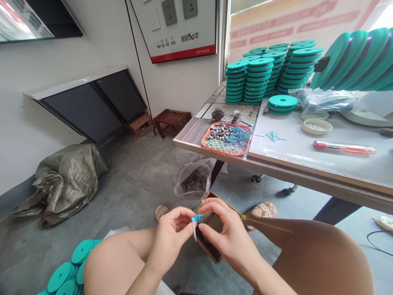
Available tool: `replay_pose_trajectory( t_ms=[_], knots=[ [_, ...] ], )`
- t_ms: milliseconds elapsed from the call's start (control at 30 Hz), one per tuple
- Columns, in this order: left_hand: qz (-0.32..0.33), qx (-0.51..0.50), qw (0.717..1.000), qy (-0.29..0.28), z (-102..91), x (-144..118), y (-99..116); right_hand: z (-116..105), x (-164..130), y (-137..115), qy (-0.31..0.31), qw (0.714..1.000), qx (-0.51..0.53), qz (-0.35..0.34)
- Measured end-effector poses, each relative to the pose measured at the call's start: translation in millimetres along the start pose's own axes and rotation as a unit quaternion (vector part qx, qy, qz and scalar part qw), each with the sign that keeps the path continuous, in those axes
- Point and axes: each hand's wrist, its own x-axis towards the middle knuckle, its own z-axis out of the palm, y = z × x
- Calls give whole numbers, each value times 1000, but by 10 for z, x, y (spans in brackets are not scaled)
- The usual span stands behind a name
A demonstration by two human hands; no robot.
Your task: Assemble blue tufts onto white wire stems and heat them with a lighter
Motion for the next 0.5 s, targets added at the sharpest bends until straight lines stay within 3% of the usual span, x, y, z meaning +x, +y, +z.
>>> replay_pose_trajectory(
  t_ms=[100, 167, 267, 400, 500],
  knots=[
    [54, 81, 994, 41, 20, -39, 30, 5, -68, -112, 23, 984, -101, -146],
    [65, 79, 993, 54, 34, -62, 30, 36, -124, -132, 33, 974, -111, -197],
    [71, 43, 995, 62, 43, -93, 9, 96, -204, -73, 51, 968, -110, -220],
    [160, 95, 980, 71, 26, -128, -13, 140, -270, -20, 21, 967, -93, -237],
    [210, 124, 967, 75, 11, -145, -7, 142, -296, -115, 40, 960, -108, -254]
  ],
)
